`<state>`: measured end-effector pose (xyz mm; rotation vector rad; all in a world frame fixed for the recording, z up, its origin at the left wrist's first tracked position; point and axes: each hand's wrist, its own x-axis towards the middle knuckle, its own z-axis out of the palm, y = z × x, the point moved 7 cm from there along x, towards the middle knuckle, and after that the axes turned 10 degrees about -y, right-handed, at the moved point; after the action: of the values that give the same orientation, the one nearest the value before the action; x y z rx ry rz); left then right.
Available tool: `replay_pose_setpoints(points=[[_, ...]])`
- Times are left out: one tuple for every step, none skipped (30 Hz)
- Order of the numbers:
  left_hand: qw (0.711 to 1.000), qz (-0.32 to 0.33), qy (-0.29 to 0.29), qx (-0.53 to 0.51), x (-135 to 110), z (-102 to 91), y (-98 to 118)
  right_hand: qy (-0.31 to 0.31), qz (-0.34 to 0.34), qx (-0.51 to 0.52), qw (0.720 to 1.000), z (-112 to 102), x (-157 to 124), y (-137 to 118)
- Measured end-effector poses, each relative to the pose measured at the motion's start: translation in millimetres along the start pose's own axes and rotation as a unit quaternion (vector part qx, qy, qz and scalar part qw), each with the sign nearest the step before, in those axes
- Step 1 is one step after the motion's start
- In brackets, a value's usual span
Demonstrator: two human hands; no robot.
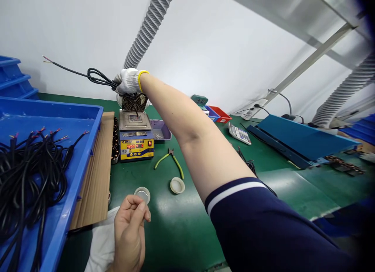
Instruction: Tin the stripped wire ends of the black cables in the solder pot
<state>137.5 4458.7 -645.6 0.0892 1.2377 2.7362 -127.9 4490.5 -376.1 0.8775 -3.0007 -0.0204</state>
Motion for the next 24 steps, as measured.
replay_pose_setpoints(points=[[1.000,0.000,0.002,0.000,0.3,-0.1,0.2,0.005,0.000,0.005,1.000,-1.9,-1.6,0.3],[1.000,0.000,0.002,0.000,0.5,-0.2,0.3,0.010,0.000,0.013,1.000,-4.8,-4.5,1.0],[1.000,-0.001,0.003,-0.001,0.6,-0.2,0.5,0.018,0.000,0.025,1.000,-9.2,-8.8,2.1],[1.000,-0.001,0.005,-0.001,0.5,-0.2,0.7,0.028,-0.002,0.037,0.999,-14.4,-14.5,3.5],[1.000,-0.001,0.006,-0.002,0.3,-0.1,0.9,0.041,-0.009,0.054,0.998,-20.2,-21.6,5.0],[1.000,-0.001,0.007,-0.001,-0.1,0.1,1.2,0.057,-0.024,0.080,0.995,-26.2,-30.0,6.3],[1.000,-0.001,0.008,0.000,-0.6,0.5,1.5,0.069,-0.045,0.115,0.990,-31.1,-39.4,7.2],[1.000,0.001,0.009,0.002,-1.1,1.0,2.0,0.079,-0.074,0.162,0.981,-35.0,-49.9,7.6],[1.000,0.003,0.010,0.005,-1.5,1.5,2.6,0.087,-0.106,0.221,0.966,-37.6,-61.4,7.7],[1.000,0.006,0.010,0.007,-1.7,2.2,3.2,0.089,-0.136,0.286,0.944,-38.4,-73.3,7.6],[1.000,0.008,0.010,0.010,-1.8,2.7,3.7,0.088,-0.157,0.350,0.919,-37.2,-85.4,7.7],[1.000,0.011,0.010,0.012,-1.8,3.1,4.2,0.084,-0.166,0.405,0.895,-34.3,-97.3,7.7],[1.000,0.015,0.009,0.013,-1.6,3.3,4.7,0.084,-0.167,0.454,0.871,-30.5,-109.0,7.6],[1.000,0.019,0.009,0.013,-1.4,3.3,5.1,0.087,-0.167,0.493,0.849,-26.2,-120.3,6.8],[1.000,0.024,0.009,0.014,-1.1,3.1,5.7,0.090,-0.166,0.522,0.832,-21.6,-130.8,5.0],[0.999,0.029,0.008,0.016,-0.8,2.9,6.4,0.097,-0.169,0.547,0.814,-17.4,-140.6,3.0],[0.999,0.036,0.006,0.019,-0.4,2.8,7.3,0.105,-0.174,0.567,0.798,-13.5,-149.4,0.8],[0.999,0.043,0.004,0.023,0.0,2.6,8.3,0.111,-0.178,0.584,0.784,-9.3,-156.7,-1.1],[0.998,0.048,0.003,0.026,0.3,2.4,9.2,0.116,-0.178,0.598,0.773,-4.8,-162.8,-2.3],[0.998,0.053,0.004,0.028,0.6,2.1,10.1,0.120,-0.175,0.610,0.764,0.0,-167.6,-2.5],[0.998,0.057,0.006,0.029,0.9,1.8,10.8,0.125,-0.169,0.619,0.757,4.8,-171.5,-1.6],[0.998,0.060,0.008,0.028,1.2,1.5,11.3,0.130,-0.161,0.626,0.752,9.4,-174.8,0.0],[0.998,0.063,0.011,0.027,1.4,1.3,11.7,0.137,-0.153,0.632,0.748,13.7,-177.6,2.2],[0.998,0.064,0.013,0.026,1.7,1.3,12.0,0.145,-0.144,0.635,0.745,17.6,-180.2,4.8]])
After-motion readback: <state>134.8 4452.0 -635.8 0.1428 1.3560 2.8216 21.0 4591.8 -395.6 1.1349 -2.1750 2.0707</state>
